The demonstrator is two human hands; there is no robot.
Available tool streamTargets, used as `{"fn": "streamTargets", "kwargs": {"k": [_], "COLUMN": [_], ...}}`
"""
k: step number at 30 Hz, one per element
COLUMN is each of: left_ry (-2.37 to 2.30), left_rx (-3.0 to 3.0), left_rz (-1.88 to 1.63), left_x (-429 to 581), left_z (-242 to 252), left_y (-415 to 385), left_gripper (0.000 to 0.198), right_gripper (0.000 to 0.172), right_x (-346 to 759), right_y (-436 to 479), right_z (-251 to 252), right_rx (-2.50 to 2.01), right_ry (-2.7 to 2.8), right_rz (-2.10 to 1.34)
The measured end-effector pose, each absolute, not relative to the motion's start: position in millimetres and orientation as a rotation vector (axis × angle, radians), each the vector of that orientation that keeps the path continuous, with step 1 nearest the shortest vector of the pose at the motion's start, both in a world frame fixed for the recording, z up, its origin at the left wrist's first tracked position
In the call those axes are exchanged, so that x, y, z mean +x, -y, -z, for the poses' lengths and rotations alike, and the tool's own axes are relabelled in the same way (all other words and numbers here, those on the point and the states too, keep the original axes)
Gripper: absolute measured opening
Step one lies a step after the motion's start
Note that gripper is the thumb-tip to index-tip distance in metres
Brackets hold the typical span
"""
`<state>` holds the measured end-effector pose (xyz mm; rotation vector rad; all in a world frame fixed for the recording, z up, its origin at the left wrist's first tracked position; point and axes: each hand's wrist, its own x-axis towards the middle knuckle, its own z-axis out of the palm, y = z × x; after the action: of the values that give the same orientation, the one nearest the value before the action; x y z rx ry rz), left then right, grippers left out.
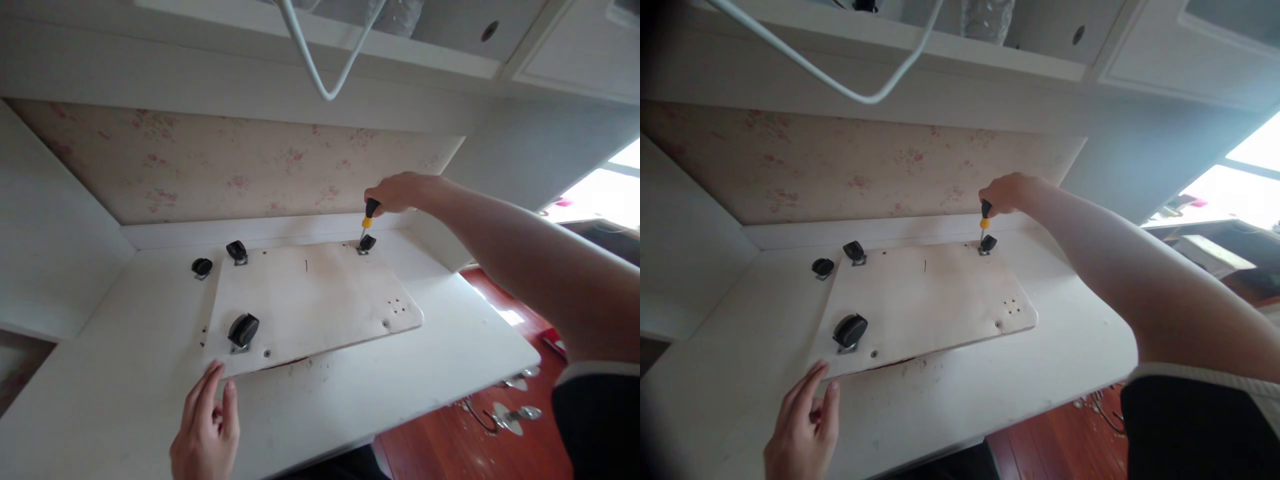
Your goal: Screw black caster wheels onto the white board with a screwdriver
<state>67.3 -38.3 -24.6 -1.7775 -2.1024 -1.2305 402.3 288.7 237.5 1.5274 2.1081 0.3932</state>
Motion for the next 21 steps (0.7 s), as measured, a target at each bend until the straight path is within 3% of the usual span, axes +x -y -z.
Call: {"fn": "streamTargets", "kwargs": {"k": [12,17,21], "left_ry": [2.091,2.081,2.088], "left_rx": [-1.739,-1.755,-1.745], "left_rz": [1.186,1.201,1.209], "left_x": [71,70,70], "left_z": [21,21,20], "left_y": [38,38,38], "left_gripper": [0.036,0.034,0.034], "right_gripper": [0.075,0.067,0.050], "right_x": [396,386,375], "right_y": [-293,-285,-279], "right_z": [-232,-238,-241], "right_rx": [1.647,1.666,1.754], "right_ry": [-2.027,-1.964,-1.898], "right_rz": [-0.415,-0.304,-0.170]}}
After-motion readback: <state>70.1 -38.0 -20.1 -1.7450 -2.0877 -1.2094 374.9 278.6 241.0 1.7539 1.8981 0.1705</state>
